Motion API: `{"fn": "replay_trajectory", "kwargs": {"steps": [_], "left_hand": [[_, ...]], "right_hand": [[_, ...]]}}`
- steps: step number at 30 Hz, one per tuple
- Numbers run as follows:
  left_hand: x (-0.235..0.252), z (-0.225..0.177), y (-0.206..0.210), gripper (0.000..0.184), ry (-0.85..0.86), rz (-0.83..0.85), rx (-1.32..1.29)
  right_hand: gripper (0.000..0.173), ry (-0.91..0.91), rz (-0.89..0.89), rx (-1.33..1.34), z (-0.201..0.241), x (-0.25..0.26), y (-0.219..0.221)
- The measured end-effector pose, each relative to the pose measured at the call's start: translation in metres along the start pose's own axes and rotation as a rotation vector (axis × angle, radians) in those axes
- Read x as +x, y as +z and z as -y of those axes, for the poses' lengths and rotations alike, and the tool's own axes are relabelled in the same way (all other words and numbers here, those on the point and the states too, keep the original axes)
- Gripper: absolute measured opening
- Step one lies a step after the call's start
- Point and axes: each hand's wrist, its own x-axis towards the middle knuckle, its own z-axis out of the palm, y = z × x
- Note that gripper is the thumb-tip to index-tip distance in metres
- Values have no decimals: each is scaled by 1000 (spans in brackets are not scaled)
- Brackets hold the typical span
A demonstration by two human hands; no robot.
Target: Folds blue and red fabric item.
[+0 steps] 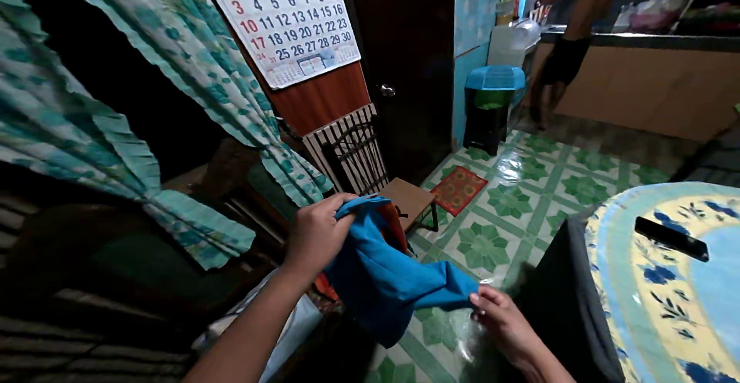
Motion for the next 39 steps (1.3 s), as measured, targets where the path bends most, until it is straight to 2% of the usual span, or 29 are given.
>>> {"fn": "replay_trajectory", "kwargs": {"steps": [3,5,7,9,11,13,14,16,19,21,23,25,27,29,30,31,33,34,37,39], "left_hand": [[-11,15,-12,19,2,-10,53],[-27,14,-24,19,105,47,96],[-53,-6,-33,19,324,181,115],[-84,-45,-35,11,532,374,8],[-111,-77,-37,7,565,678,-183],[-124,-87,-37,8,480,860,-285],[-127,-84,-38,8,411,843,-276],[-129,-61,-41,10,242,680,-182],[-125,-25,-52,15,-57,386,-46],[-118,-18,-65,17,-235,256,-24],[-111,-19,-76,17,-320,163,-30],[-101,-24,-79,18,-308,83,-49],[-90,-29,-78,17,-256,29,-94],[-81,-30,-75,17,-185,24,-109],[-77,-30,-75,17,-150,31,-96],[-74,-30,-74,19,-118,34,-72],[-68,-30,-77,21,-79,35,-13],[-66,-29,-79,22,-71,30,16],[-61,-21,-85,23,-49,1,74],[-63,-15,-86,25,6,8,109]], "right_hand": [[6,-520,-122,-196,15,2,-11],[11,-755,-62,-290,35,0,-16],[17,-866,118,-330,51,-5,-7],[21,-862,313,-409,52,-12,13],[26,-778,520,-513,37,-19,35],[28,-704,640,-541,18,-25,51],[26,-687,607,-529,11,-27,52],[20,-653,324,-458,9,-27,39],[10,-520,-103,-77,29,-26,-5],[22,-369,-200,146,39,-32,-31],[33,-134,-225,331,35,-43,-39],[37,221,-228,451,22,-54,-24],[43,504,-81,492,-4,-63,-5],[49,641,136,453,-15,-68,13],[44,624,184,408,-15,-67,17],[35,541,168,335,-10,-66,18],[15,237,56,184,4,-59,8],[12,72,28,91,13,-56,-2],[16,-428,-66,-265,37,-49,-28],[12,-716,-169,-461,49,-45,-33]]}}
